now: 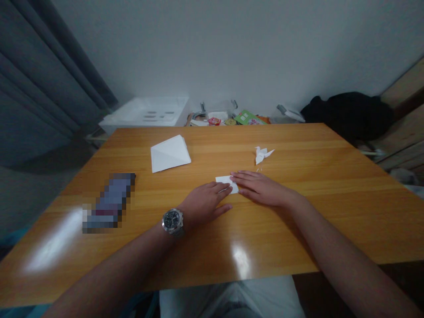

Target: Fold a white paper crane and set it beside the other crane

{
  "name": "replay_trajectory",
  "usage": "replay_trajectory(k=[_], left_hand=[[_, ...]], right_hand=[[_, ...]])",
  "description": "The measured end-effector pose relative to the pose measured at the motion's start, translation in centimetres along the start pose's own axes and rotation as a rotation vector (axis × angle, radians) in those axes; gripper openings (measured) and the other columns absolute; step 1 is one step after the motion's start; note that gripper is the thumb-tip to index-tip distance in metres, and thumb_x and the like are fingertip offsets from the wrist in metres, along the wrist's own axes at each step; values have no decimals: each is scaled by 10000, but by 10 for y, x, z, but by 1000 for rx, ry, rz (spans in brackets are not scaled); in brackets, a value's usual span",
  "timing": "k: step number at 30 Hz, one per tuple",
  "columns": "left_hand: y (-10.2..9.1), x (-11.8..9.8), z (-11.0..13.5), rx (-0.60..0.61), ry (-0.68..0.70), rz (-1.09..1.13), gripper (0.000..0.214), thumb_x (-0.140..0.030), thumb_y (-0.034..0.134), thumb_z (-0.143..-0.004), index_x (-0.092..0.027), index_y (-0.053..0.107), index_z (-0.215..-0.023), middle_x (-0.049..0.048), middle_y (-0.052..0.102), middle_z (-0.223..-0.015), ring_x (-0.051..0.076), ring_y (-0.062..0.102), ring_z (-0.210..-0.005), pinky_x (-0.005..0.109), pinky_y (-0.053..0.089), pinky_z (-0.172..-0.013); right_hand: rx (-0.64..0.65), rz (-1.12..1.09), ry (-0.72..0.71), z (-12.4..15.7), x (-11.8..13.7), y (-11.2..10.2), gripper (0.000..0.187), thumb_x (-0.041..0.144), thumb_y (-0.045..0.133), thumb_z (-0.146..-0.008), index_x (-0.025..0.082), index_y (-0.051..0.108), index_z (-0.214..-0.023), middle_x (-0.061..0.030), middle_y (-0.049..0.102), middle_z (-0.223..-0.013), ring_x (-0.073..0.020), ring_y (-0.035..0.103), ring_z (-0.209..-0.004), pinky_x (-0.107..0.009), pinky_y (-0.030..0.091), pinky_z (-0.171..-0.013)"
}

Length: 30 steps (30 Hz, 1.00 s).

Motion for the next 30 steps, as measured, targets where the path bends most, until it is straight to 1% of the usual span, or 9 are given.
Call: replay_trajectory(k=[2,5,11,17,21,25,30], left_hand=[[0,0,0,8,-1,-5,559,-499,400,-1030,-136,493,-1444,103,534,-1472,280,539,-1280,408,425,-1108],[0,-1,-1,14,-9,-5,571,-510,400,-1027,-135,488,-1449,104,534,-1470,275,537,-1281,403,424,-1106],[0,-1,0,22,-30,-5,576,-522,409,-1022,-141,491,-1446,100,543,-1459,278,528,-1292,402,425,-1106],[0,-1,0,5,-23,10,582,-522,435,-1012,-137,490,-1445,100,548,-1452,279,532,-1286,404,429,-1107],[-1,0,1,-5,-20,24,568,-525,432,-1012,-153,499,-1437,98,528,-1474,272,524,-1300,398,421,-1117],[0,-1,1,-6,-28,29,578,-532,442,-1005,-148,500,-1433,103,521,-1477,274,513,-1312,399,424,-1112],[-1,-3,1,-14,-42,17,583,-537,452,-999,-142,505,-1425,108,543,-1450,278,518,-1296,406,437,-1096]], right_hand=[[15,21,0,1,0,0,545,427,492,-1012,231,443,-1519,-87,415,-1580,-258,382,-1464,-486,310,-1211],[36,31,-3,2,1,0,595,490,538,-981,247,448,-1516,-83,381,-1598,-273,367,-1471,-490,300,-1213],[51,46,19,2,1,2,612,553,446,-1006,242,421,-1532,-82,347,-1615,-268,336,-1487,-481,283,-1218],[58,76,11,2,1,3,646,594,441,-993,239,424,-1532,-94,359,-1611,-276,343,-1482,-483,288,-1209],[64,100,12,2,1,5,690,649,495,-945,302,413,-1536,-88,345,-1623,-317,342,-1477,-528,310,-1180],[64,125,16,1,1,6,665,645,477,-956,312,425,-1528,-96,357,-1618,-316,357,-1467,-522,319,-1170],[53,130,21,2,0,6,613,603,433,-992,327,398,-1539,-72,345,-1625,-303,342,-1476,-524,314,-1173]])
Point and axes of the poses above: each hand's wrist, its own z-axis away from the middle knuckle, its own y-axis out of the palm, x = y × z, the point moved 8 cm from there along -z, towards the middle knuckle
